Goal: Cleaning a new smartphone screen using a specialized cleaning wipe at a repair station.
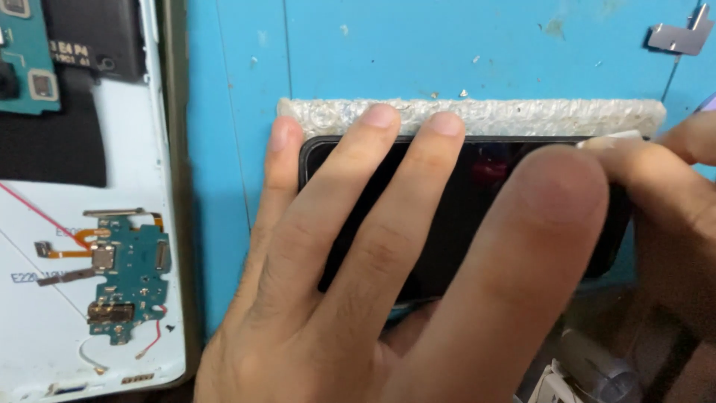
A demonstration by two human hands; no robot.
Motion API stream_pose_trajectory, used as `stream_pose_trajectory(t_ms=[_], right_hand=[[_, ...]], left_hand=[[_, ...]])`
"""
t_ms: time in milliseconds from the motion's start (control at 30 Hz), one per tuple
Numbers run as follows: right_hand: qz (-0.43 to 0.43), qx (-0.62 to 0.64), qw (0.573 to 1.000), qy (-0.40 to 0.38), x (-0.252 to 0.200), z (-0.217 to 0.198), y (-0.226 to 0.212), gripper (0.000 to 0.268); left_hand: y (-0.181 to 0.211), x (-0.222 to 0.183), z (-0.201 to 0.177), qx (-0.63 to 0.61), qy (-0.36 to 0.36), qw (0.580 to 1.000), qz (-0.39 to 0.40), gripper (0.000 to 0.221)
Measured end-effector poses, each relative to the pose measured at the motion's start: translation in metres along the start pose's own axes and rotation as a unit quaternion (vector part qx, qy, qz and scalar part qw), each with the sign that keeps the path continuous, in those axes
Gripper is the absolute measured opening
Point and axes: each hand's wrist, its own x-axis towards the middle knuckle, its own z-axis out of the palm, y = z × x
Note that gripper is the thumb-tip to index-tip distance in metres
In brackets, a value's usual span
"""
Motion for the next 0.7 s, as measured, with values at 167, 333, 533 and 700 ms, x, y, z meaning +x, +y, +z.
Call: stream_pose_trajectory(t_ms=[167, 333, 533, 700], right_hand=[[0.053, 0.092, 0.994, -0.011, 0.001, -0.005, -0.015, 0.047], [-0.045, 0.065, 0.997, 0.015, -0.007, 0.013, 0.029, 0.053], [-0.016, 0.043, 0.998, 0.034, -0.013, 0.014, 0.021, 0.039], [0.004, 0.028, 0.999, 0.034, -0.014, 0.008, 0.014, 0.035]], left_hand=[[0.001, 0.001, 0.000, 0.001, 0.002, 1.000, 0.003, 0.046], [0.002, 0.000, -0.001, -0.001, 0.003, 1.000, 0.005, 0.045], [0.002, -0.001, -0.002, -0.002, 0.005, 1.000, 0.009, 0.043], [0.007, 0.002, -0.001, 0.001, 0.008, 1.000, 0.015, 0.041]])
